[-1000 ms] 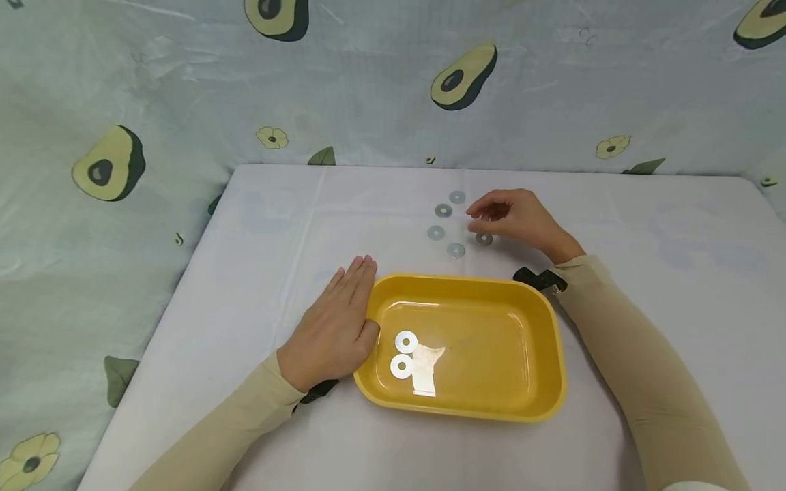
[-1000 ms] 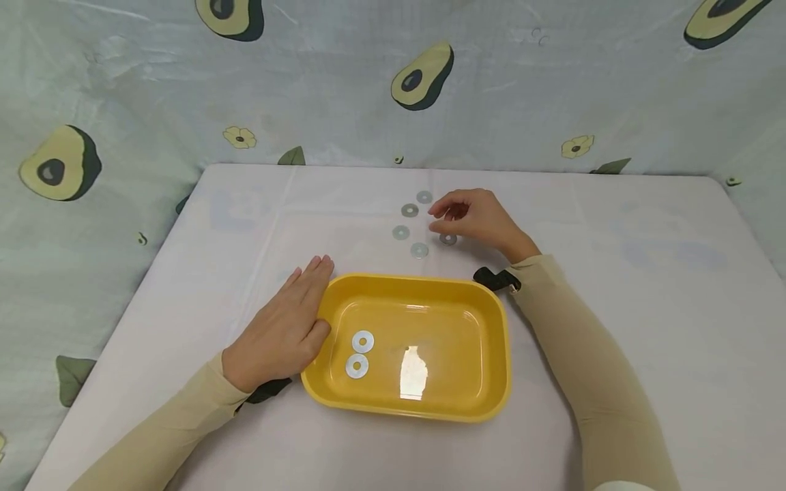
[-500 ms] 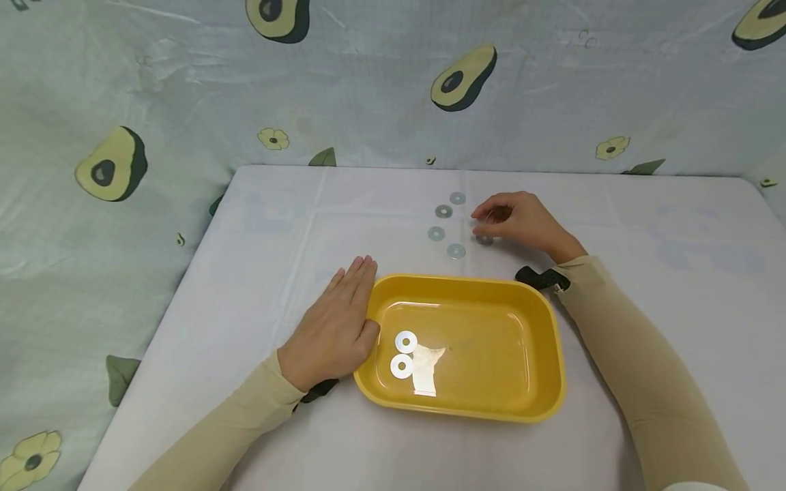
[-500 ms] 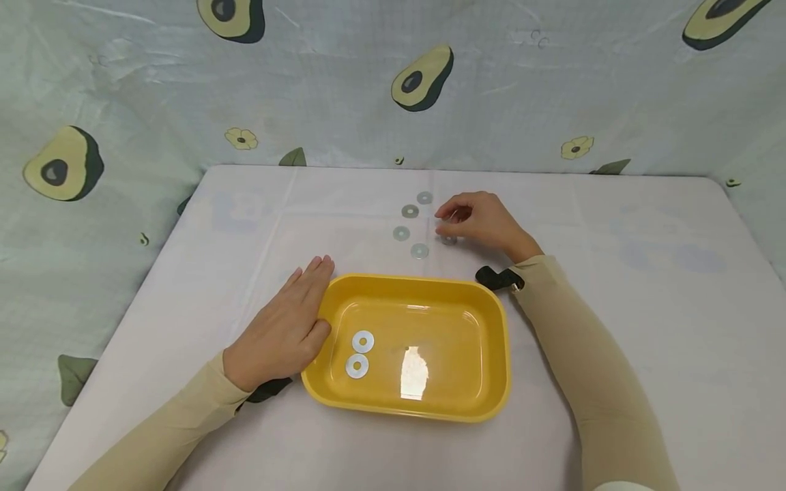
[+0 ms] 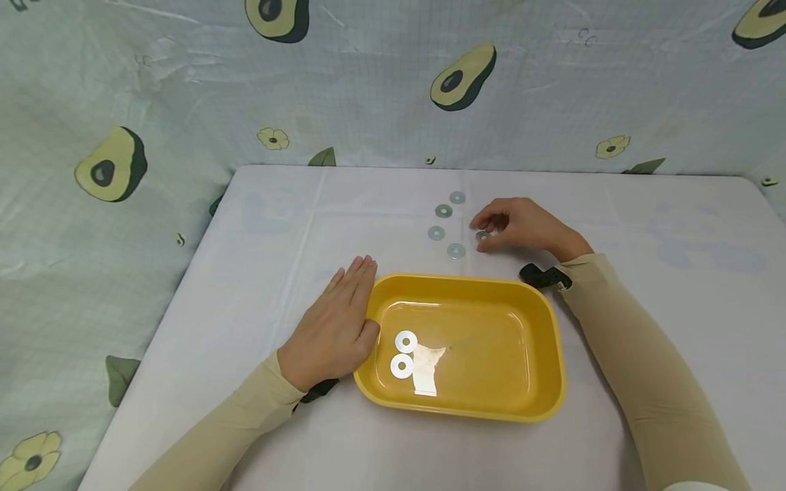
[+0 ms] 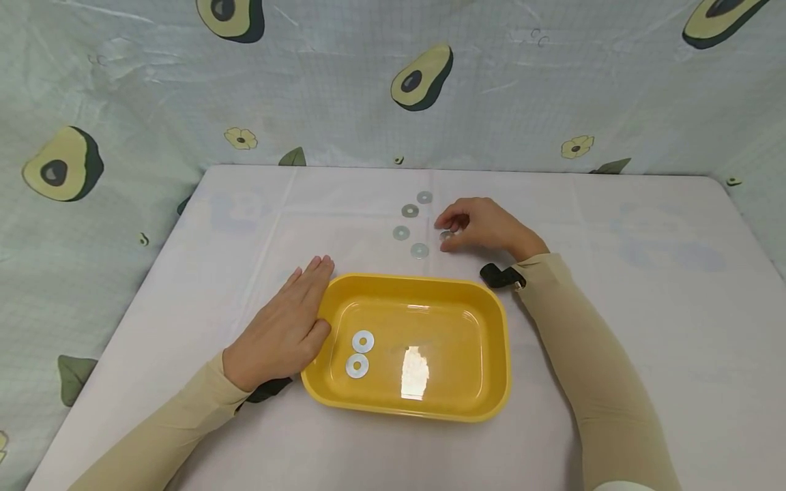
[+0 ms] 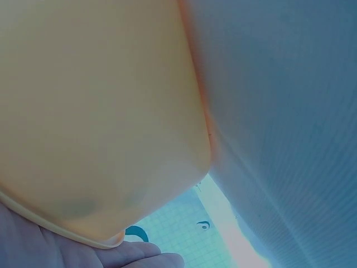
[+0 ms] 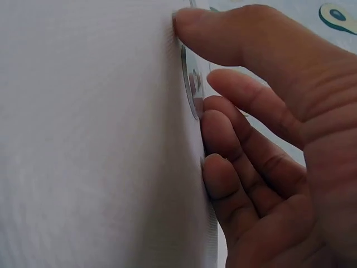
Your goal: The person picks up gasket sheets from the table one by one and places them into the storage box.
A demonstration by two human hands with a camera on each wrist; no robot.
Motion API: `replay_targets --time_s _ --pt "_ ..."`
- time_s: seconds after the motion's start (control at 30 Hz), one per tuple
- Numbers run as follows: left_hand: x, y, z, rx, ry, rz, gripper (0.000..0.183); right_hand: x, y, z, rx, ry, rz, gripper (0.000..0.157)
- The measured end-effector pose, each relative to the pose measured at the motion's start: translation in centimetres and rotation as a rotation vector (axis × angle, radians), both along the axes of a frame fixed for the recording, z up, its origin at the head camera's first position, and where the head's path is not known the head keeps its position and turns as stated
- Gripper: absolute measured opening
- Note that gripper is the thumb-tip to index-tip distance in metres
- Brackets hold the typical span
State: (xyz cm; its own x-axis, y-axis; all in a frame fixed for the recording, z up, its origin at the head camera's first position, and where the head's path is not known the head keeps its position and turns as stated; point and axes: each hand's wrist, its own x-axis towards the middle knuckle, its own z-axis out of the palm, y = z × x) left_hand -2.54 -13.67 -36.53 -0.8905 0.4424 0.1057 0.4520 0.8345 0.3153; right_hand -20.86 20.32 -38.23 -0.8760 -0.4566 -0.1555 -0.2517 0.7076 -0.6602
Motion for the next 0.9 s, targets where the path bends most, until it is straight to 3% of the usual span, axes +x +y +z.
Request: replay_targets --time_s 0.6,0.9 --pt "0.12 0.08 -0.6 0.009 0.041 -0.008 0.069 0.21 0.01 -0.34 0.001 0.02 0.078 0.021" --pt "0.2 0.07 -0.8 0.015 0.06 -0.006 0.069 0.25 -0.03 -0.41 -0.014 0.034 0.079 0.019"
